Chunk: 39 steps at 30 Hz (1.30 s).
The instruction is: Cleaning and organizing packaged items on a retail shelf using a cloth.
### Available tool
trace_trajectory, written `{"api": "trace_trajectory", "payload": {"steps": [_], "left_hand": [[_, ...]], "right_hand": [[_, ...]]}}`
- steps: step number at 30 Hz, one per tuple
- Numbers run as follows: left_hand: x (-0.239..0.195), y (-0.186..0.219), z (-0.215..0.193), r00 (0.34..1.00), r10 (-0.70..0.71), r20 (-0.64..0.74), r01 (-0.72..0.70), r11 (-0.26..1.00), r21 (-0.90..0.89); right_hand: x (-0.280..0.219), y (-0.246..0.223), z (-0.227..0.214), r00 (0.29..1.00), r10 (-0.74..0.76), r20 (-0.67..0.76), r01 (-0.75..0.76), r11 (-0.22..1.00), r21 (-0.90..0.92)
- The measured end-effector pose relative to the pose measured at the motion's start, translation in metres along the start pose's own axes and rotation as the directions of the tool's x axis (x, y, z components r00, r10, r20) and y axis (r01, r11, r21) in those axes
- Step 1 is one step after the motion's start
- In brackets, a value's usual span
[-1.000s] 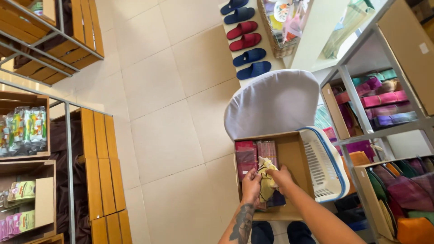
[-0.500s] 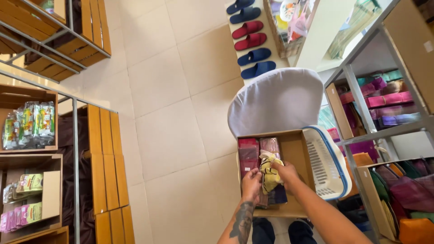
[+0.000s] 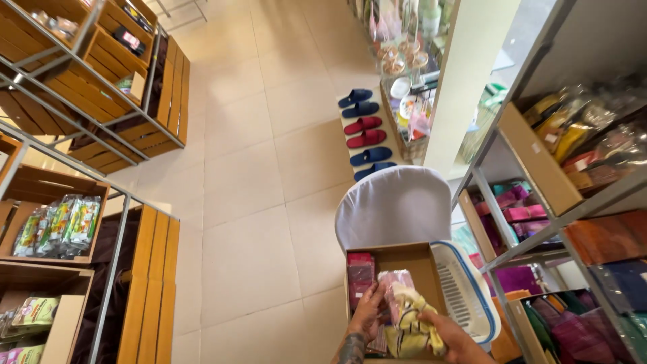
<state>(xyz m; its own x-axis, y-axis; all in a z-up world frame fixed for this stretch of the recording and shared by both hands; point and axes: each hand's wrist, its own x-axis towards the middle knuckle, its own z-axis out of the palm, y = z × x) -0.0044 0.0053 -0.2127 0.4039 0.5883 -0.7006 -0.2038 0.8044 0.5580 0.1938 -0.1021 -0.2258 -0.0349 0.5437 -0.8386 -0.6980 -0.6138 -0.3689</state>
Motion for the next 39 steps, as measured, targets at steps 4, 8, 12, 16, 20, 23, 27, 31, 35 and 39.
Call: {"api": "trace_trajectory", "payload": {"steps": [4, 8, 12, 16, 20, 23, 27, 31, 35, 39], "left_hand": [[-0.03, 0.018, 0.022, 0.988, 0.022, 0.151, 0.003, 0.986, -0.166], [-0.042, 0.024, 0.037, 0.992, 0.071, 0.105, -0.055, 0.987, -0.15], [-0.054, 0.037, 0.053, 0.989, 0.15, 0.008, -0.143, 0.958, -0.25], [-0.063, 0.055, 0.053, 0.983, 0.173, 0.068, -0.148, 0.95, -0.275], [-0.065, 0.058, 0.053, 0.981, 0.161, 0.111, -0.115, 0.934, -0.339], [-0.064, 0.054, 0.059, 0.975, 0.183, 0.128, -0.129, 0.928, -0.349], [-0.071, 0.049, 0.076, 0.954, 0.198, 0.225, -0.115, 0.935, -0.336], [-0.09, 0.014, 0.068, 0.955, 0.207, 0.211, -0.126, 0.931, -0.342], [-0.108, 0.016, 0.074, 0.957, 0.217, 0.192, -0.139, 0.925, -0.354], [-0.13, 0.034, 0.091, 0.963, 0.215, 0.16, -0.142, 0.916, -0.376]], "right_hand": [[-0.02, -0.008, -0.007, 0.998, 0.015, 0.066, 0.002, 0.967, -0.254], [-0.055, -0.026, 0.006, 0.995, -0.009, 0.1, 0.041, 0.944, -0.326], [-0.113, -0.053, 0.037, 0.983, -0.117, 0.145, 0.182, 0.766, -0.616], [-0.151, -0.08, 0.047, 0.961, -0.219, 0.166, 0.275, 0.795, -0.54], [-0.171, -0.096, 0.064, 0.918, -0.381, 0.108, 0.389, 0.82, -0.42], [-0.195, -0.093, 0.09, 0.84, -0.524, 0.143, 0.518, 0.695, -0.498], [-0.192, -0.064, 0.117, 0.736, -0.508, 0.449, 0.584, 0.14, -0.799], [-0.148, -0.029, 0.113, 0.595, -0.5, 0.629, 0.443, -0.449, -0.776], [-0.151, -0.048, 0.128, 0.545, -0.604, 0.581, 0.368, -0.45, -0.813], [-0.149, -0.061, 0.13, 0.527, -0.668, 0.526, 0.491, -0.266, -0.829]]}}
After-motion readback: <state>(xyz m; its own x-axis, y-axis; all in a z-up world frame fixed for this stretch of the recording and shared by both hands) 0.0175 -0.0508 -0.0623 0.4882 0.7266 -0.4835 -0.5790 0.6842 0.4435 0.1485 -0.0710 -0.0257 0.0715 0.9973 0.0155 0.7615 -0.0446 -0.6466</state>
